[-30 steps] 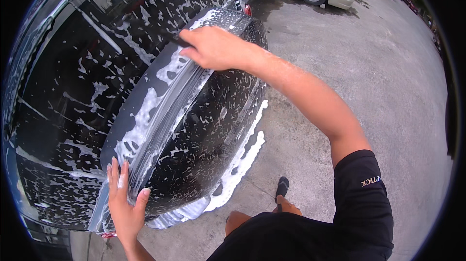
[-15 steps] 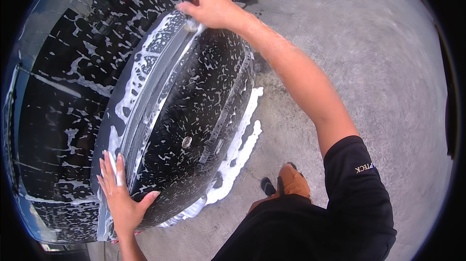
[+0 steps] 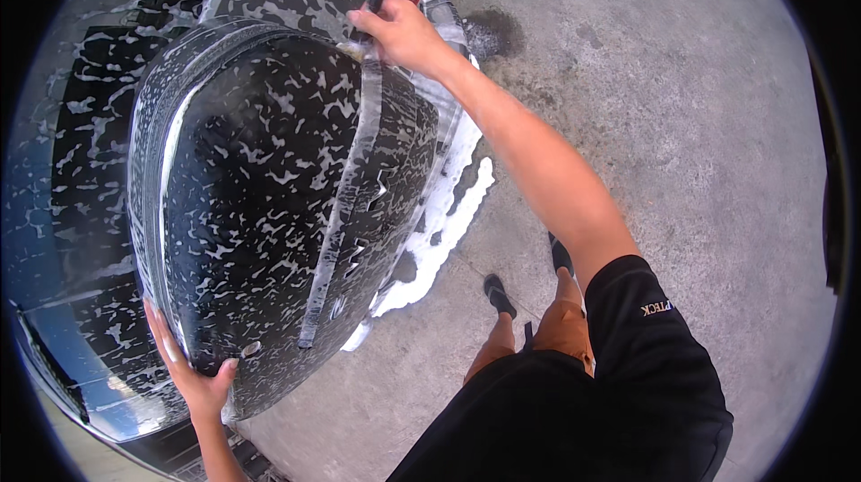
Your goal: The person scrubs a black SUV with a brush and soapy water, covering the rear wheel, wheel well, bumper, tailgate, and side panels. Another person is visible in the background rinsing the vehicle with a hose.
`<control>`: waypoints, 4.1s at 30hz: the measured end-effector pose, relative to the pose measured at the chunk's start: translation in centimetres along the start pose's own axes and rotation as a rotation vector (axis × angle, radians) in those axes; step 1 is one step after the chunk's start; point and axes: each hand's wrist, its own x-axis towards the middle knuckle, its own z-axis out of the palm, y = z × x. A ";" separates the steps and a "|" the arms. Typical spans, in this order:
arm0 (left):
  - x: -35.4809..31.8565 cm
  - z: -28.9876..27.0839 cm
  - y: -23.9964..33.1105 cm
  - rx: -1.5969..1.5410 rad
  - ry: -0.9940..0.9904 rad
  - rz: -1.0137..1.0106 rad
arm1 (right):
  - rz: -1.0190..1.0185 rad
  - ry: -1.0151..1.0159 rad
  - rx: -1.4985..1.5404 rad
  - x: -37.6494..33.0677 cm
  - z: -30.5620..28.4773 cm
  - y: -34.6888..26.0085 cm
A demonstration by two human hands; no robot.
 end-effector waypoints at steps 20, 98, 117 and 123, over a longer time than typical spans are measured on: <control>-8.8 -1.2 -6.7 0.164 -0.032 -0.152 | 0.204 -0.219 0.386 -1.0 -4.1 2.8; -11.2 0.3 -5.3 0.017 0.168 0.023 | -0.238 -0.195 0.007 -42.5 23.5 -2.9; -11.8 -0.2 -5.4 0.014 0.146 0.039 | 0.004 0.152 0.038 -42.1 19.2 -1.0; -12.0 -0.2 -5.6 -0.004 0.143 0.025 | -0.028 0.003 -0.014 -42.9 19.4 -0.8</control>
